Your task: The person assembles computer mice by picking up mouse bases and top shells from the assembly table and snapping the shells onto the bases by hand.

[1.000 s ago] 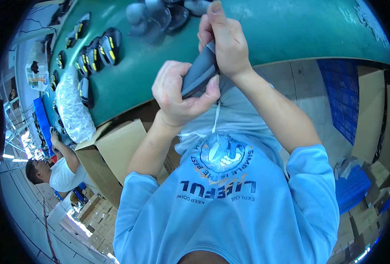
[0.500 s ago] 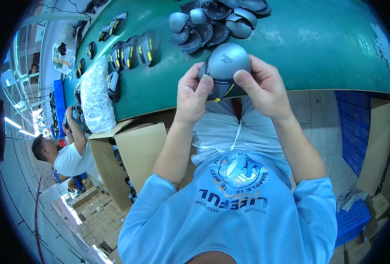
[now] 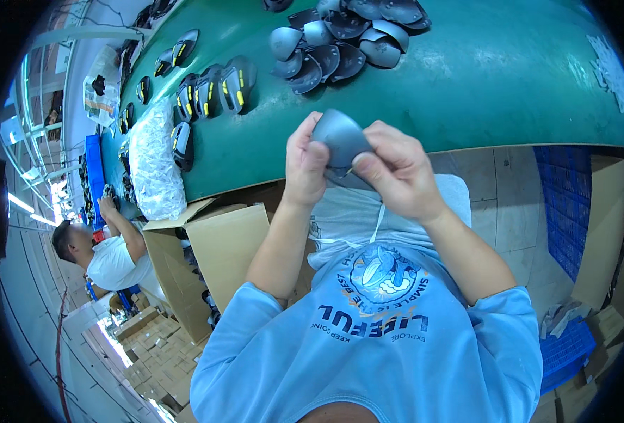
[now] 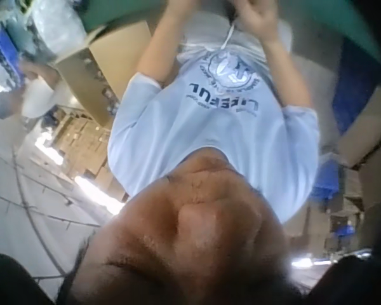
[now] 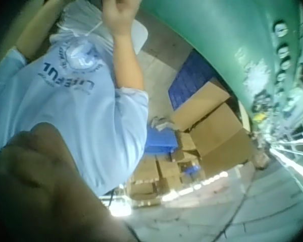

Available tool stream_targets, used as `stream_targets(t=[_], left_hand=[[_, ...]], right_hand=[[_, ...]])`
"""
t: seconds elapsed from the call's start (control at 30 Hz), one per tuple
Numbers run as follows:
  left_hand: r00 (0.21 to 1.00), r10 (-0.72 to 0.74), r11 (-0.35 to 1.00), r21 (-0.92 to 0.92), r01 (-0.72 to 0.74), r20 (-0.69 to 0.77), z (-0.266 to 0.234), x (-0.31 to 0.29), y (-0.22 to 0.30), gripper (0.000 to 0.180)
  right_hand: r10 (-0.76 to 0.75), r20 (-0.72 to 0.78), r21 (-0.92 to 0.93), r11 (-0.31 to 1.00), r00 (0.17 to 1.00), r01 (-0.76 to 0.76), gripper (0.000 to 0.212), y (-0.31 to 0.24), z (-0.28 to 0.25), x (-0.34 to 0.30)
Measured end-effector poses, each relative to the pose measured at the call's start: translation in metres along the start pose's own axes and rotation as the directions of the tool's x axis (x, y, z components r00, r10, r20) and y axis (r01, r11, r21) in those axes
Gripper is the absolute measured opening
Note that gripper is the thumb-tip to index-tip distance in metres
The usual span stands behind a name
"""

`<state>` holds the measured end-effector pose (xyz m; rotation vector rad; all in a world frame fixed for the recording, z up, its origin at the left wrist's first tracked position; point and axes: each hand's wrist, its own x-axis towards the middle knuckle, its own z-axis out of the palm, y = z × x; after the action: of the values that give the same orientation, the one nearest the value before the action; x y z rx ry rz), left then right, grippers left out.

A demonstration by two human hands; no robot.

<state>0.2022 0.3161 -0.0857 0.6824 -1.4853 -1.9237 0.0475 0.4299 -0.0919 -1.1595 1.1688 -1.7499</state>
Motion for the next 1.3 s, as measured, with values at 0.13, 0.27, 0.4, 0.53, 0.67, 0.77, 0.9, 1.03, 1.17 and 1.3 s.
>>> stream_targets(t=[0.13, 0.27, 0.4, 0.53, 0.67, 0.77, 0.9, 1.03, 1.17, 1.3], left_hand=[[0.981, 0.19, 0.754, 0.634, -0.173, 0.042, -0.005, 0.011, 0.027, 0.068], [0.934, 0.322, 0.519, 0.796, -0.311, 0.155, -0.01, 0.021, 0.022, 0.067], [0.901, 0.391, 0.416, 0.837, -0.354, 0.187, -0.007, 0.023, 0.02, 0.071], [0.931, 0.33, 0.432, 0.852, -0.297, 0.158, -0.007, 0.027, 0.019, 0.069], [0.945, 0.278, 0.418, 0.864, -0.28, 0.171, -0.01, 0.027, 0.023, 0.067], [0.964, 0.202, 0.471, 0.846, -0.249, 0.172, -0.011, 0.027, 0.025, 0.065], [0.972, 0.159, 0.501, 0.835, -0.229, 0.171, -0.013, 0.026, 0.026, 0.063], [0.962, 0.191, 0.46, 0.848, -0.262, 0.193, -0.008, 0.027, 0.025, 0.061], [0.963, 0.197, 0.417, 0.873, -0.253, 0.185, -0.013, 0.022, 0.024, 0.061], [0.943, 0.263, 0.369, 0.881, -0.295, 0.205, -0.01, 0.021, 0.028, 0.061]], right_hand=[[0.188, -0.035, 0.216, 0.96, 0.982, -0.176, 0.053, -0.006, -0.008, 0.003], [0.186, 0.095, -0.233, 0.959, 0.978, -0.159, 0.072, -0.013, -0.024, 0.021], [0.112, 0.123, -0.395, 0.917, 0.986, -0.055, 0.066, -0.007, -0.026, 0.022], [0.074, 0.1, -0.366, 0.93, 0.992, -0.032, 0.067, -0.001, -0.028, 0.024], [0.086, 0.12, -0.288, 0.956, 0.989, -0.048, 0.067, 0.0, -0.03, 0.026], [0.133, 0.111, -0.248, 0.964, 0.985, -0.102, 0.065, 0.0, -0.031, 0.025], [0.129, 0.106, -0.257, 0.961, 0.986, -0.098, 0.064, -0.002, -0.029, 0.025], [0.082, 0.071, -0.273, 0.96, 0.994, -0.06, 0.062, 0.004, -0.03, 0.022], [0.124, 0.068, -0.232, 0.967, 0.99, -0.105, 0.058, 0.005, -0.025, 0.02], [0.074, 0.048, -0.293, 0.954, 0.996, -0.056, 0.054, 0.001, -0.021, 0.02]])
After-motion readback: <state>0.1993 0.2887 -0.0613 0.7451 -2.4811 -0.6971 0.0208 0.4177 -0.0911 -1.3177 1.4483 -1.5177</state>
